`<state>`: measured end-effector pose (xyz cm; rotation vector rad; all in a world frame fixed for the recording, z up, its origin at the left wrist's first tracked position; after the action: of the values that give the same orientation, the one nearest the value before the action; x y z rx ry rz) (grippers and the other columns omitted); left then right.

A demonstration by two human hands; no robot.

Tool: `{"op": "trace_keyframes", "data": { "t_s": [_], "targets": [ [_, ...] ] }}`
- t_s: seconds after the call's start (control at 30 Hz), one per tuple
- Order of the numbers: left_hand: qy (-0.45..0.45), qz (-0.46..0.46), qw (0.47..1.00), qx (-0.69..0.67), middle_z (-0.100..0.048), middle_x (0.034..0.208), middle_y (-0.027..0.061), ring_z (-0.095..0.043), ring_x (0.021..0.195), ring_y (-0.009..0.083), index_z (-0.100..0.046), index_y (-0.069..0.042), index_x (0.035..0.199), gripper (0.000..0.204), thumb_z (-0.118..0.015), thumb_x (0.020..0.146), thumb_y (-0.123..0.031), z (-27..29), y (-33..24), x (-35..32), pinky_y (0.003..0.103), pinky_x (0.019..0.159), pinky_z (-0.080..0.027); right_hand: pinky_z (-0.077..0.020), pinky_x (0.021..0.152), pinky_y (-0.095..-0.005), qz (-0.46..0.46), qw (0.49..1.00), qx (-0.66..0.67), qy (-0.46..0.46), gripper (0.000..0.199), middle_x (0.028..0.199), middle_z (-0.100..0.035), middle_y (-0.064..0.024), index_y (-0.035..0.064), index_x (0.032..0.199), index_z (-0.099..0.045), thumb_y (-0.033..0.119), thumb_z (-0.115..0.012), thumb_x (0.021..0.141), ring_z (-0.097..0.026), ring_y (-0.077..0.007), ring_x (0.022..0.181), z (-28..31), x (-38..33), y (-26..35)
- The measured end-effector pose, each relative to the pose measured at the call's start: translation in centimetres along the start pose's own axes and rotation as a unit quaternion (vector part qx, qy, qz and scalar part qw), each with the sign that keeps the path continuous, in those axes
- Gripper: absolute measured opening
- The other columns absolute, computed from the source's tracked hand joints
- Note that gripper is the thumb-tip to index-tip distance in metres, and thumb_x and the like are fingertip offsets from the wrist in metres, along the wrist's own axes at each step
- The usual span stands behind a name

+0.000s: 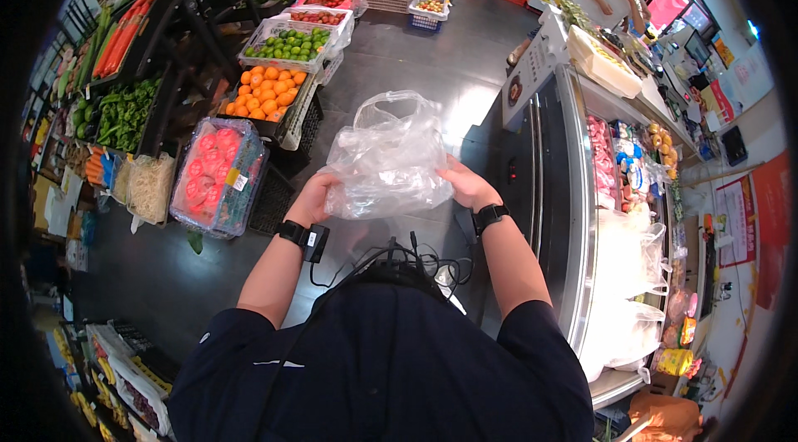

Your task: The person picks up various food items and containers from the supermarket floor and shelves, turning them over and placing them into specific spots on the display shelves.

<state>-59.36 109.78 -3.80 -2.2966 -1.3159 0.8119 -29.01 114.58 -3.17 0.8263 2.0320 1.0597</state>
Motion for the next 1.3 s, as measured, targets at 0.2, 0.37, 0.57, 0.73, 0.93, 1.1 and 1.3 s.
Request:
{"op": "trace_keyframes", "data": {
  "t_s": [0.2, 0.37, 0.57, 0.73, 0.93, 1.1, 1.3],
  "targets": [
    [0.021, 0.008, 0.999, 0.026, -0.06, 0.12, 0.0196, -0.061, 0.108, 0.0317, -0.049, 0.007, 0.127, 0.044, -0.047, 0.085, -0.004, 0.6, -0.7, -1.0, 0.045, 0.097, -0.048, -0.042, 0.101, -0.0391, -0.095, 0.995, 0.002, -0.005, 0.068, 0.136, -0.05, -0.0122, 0.0021, 0.143, -0.032, 0.039, -0.059, 0.093, -0.052, -0.0244, 0.121, 0.6, 2.2, -1.8],
    [0.037, 0.011, 0.999, -0.009, -0.06, 0.121, 0.019, -0.061, 0.109, 0.0313, -0.05, 0.004, 0.128, 0.043, -0.049, 0.085, -0.005, 2.8, -1.0, -2.3, 0.045, 0.097, -0.047, -0.0428, 0.101, -0.0398, -0.161, 0.986, 0.01, -0.031, 0.069, 0.137, -0.049, -0.0124, 0.0034, 0.143, -0.033, 0.042, -0.059, 0.092, -0.051, -0.025, 0.122, -2.2, 4.0, -3.2],
    [0.036, 0.006, 0.998, -0.046, -0.061, 0.117, 0.0179, -0.063, 0.102, 0.03, -0.052, 0.007, 0.123, 0.043, -0.05, 0.081, 0.0, 3.2, -1.1, -3.8, 0.043, 0.092, -0.051, -0.0487, 0.096, -0.0434, -0.185, 0.98, 0.076, -0.002, 0.066, 0.132, -0.052, -0.0158, 0.0001, 0.14, -0.035, 0.039, -0.059, 0.093, -0.057, -0.0266, 0.115, -4.7, 5.3, -4.6],
    [0.047, -0.013, 0.998, -0.032, -0.059, 0.122, 0.018, -0.061, 0.109, 0.0309, -0.049, 0.004, 0.129, 0.045, -0.051, 0.084, -0.005, 3.5, -2.3, -5.0, 0.044, 0.096, -0.048, -0.0508, 0.092, -0.0411, -0.181, 0.983, -0.027, -0.002, 0.053, 0.123, -0.058, -0.017, -0.0032, 0.133, -0.043, 0.027, -0.059, 0.092, -0.061, -0.0258, 0.108, -8.1, 6.4, -3.4],
    [0.021, -0.029, 0.997, -0.066, -0.059, 0.122, 0.0187, -0.059, 0.112, 0.0311, -0.049, 0.004, 0.129, 0.047, -0.045, 0.083, -0.001, 3.8, -3.7, -3.4, 0.044, 0.099, -0.046, -0.0531, 0.084, -0.0395, -0.046, 0.988, -0.069, -0.127, 0.04, 0.112, -0.064, -0.0164, -0.004, 0.122, -0.053, 0.014, -0.059, 0.088, -0.066, -0.0273, 0.096, -6.6, 9.1, -2.8],
    [-0.075, -0.099, 0.992, 0.0, -0.058, 0.124, 0.0164, -0.058, 0.113, 0.0288, -0.046, 0.002, 0.131, 0.041, -0.047, 0.09, -0.004, 3.7, -4.0, -0.2, 0.038, 0.095, -0.048, -0.0515, 0.081, -0.0429, 0.06, 0.801, -0.511, -0.307, 0.039, 0.108, -0.064, -0.0234, -0.0018, 0.112, -0.058, 0.016, -0.066, 0.079, -0.065, -0.0371, 0.093, -5.2, 9.6, 1.1],
    [-0.101, -0.185, 0.935, 0.285, -0.059, 0.119, 0.0118, -0.057, 0.107, 0.0161, -0.046, 0.0, 0.128, 0.063, -0.078, 0.074, -0.007, -1.9, -4.2, 5.9, 0.031, 0.091, -0.047, -0.0476, 0.079, -0.0464, 0.159, 0.717, -0.556, -0.389, 0.025, 0.097, -0.06, -0.0267, -0.002, 0.092, -0.054, 0.014, -0.065, 0.076, -0.058, -0.0436, 0.09, -3.7, 10.0, 4.0]
  ]
}}
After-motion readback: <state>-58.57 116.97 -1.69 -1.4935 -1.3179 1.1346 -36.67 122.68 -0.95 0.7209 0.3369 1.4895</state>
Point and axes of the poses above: each hand's wrist, its own x-axis towards the middle knuckle, its own z-axis out of the back of the hand, y = z × x, the point moved 3 cm from there along x, towards the middle knuckle
